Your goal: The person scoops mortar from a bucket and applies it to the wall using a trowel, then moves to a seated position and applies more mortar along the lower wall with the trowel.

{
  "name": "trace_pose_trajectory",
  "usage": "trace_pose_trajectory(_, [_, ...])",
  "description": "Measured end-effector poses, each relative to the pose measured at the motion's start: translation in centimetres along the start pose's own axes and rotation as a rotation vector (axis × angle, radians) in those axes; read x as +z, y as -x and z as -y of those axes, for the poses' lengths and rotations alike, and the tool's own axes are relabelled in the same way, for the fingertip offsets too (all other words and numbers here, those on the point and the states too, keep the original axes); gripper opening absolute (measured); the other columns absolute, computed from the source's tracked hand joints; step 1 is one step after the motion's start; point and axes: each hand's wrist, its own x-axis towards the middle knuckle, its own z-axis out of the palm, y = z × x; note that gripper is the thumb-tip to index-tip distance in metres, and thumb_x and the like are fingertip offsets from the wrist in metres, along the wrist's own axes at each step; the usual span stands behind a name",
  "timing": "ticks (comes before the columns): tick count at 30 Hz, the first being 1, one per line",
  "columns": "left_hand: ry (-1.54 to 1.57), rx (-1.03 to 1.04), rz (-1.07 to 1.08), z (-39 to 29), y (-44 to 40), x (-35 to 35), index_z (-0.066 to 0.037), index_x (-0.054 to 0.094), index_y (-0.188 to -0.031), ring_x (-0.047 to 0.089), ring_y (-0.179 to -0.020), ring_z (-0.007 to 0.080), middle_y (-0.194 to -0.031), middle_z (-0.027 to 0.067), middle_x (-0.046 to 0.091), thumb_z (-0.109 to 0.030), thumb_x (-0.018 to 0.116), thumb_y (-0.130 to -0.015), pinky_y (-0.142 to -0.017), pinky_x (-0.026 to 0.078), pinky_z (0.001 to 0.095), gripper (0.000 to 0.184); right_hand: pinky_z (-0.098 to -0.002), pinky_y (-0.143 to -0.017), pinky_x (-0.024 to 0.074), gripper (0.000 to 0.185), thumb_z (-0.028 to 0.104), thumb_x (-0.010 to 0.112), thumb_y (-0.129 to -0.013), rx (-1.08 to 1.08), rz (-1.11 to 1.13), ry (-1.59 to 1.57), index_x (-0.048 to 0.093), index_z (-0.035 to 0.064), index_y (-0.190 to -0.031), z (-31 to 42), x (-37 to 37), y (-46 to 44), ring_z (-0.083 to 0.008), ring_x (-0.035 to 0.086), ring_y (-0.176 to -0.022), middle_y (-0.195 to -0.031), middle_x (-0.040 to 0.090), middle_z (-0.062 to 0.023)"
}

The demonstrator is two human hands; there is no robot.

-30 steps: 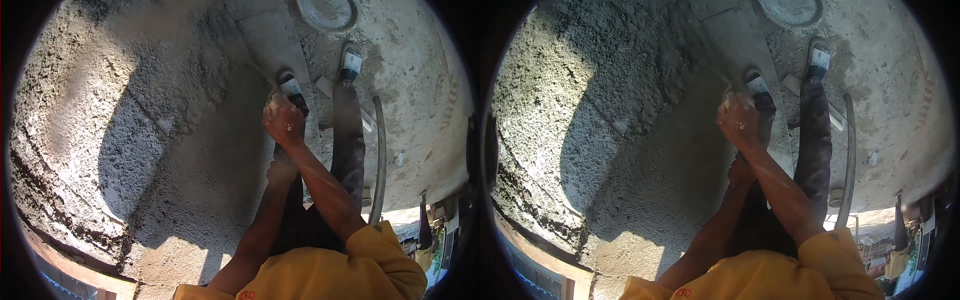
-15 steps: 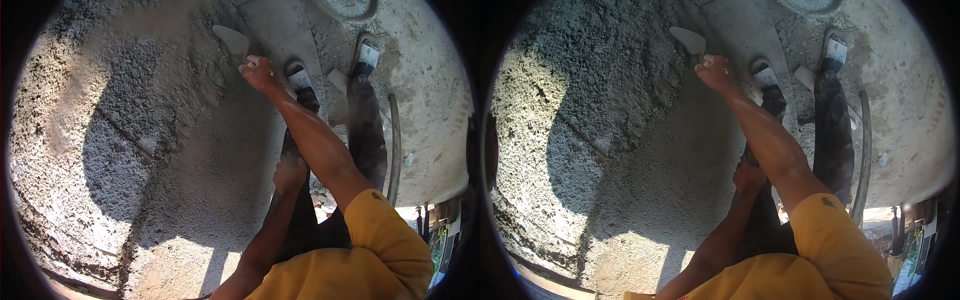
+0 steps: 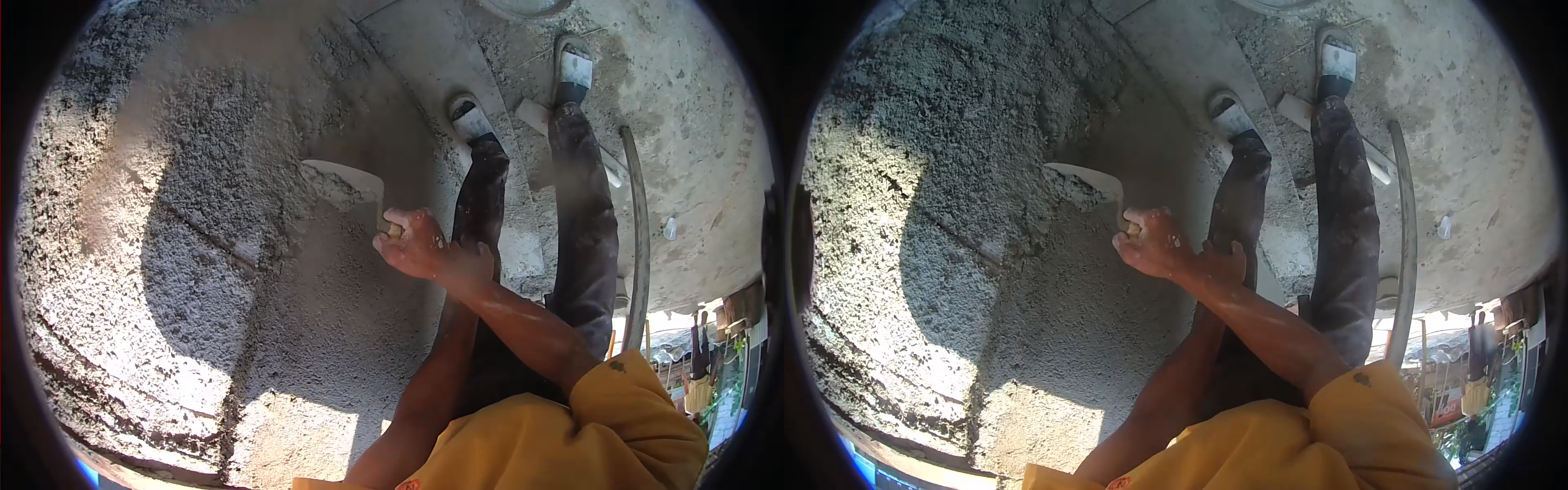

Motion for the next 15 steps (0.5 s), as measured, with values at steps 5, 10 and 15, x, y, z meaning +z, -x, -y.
trace_pose_trajectory(5, [0.138,0.002,-0.101,0.1,0.6,1.2,-0.002,0.062,-0.143,0.066,-0.132,0.039,-0.149,0.0248,0.062,-0.058,0.067,-0.091,-0.112,0.051,0.0514,0.077,-0.0313,-0.054,0.0475,0.025,0.019,0.075,-0.091,0.301,0.448,-0.504,0.073,-0.004,-0.099,0.6,-4.7,0.9,-0.0135,0.062,-0.057,-0.07,0.065,-0.0061])
trace_pose_trajectory(10, [0.122,-0.004,0.207,-0.2,-0.7,-5.8,-0.001,0.063,-0.143,0.072,-0.123,0.0415,-0.129,0.0271,0.074,-0.056,0.069,-0.091,-0.107,0.056,0.0482,0.076,-0.0264,-0.054,0.0448,0.027,0.015,0.077,-0.093,0.2,0.126,-0.477,0.072,-0.0077,-0.108,2.2,-13.4,-3.4,-0.0088,0.059,-0.058,-0.074,0.065,-0.0051])
trace_pose_trajectory(15, [0.073,0.022,0.138,0.6,-0.9,-4.3,-0.003,0.065,-0.132,0.075,-0.111,0.0424,-0.122,0.024,0.075,-0.055,0.066,-0.095,-0.097,0.059,0.0518,0.064,-0.0294,-0.056,0.0463,0.019,0.012,0.079,-0.086,-0.128,-0.819,-0.233,0.066,0.0026,-0.077,0.8,-14.4,-10.4,-0.0104,0.056,-0.055,-0.062,0.059,-0.0019])
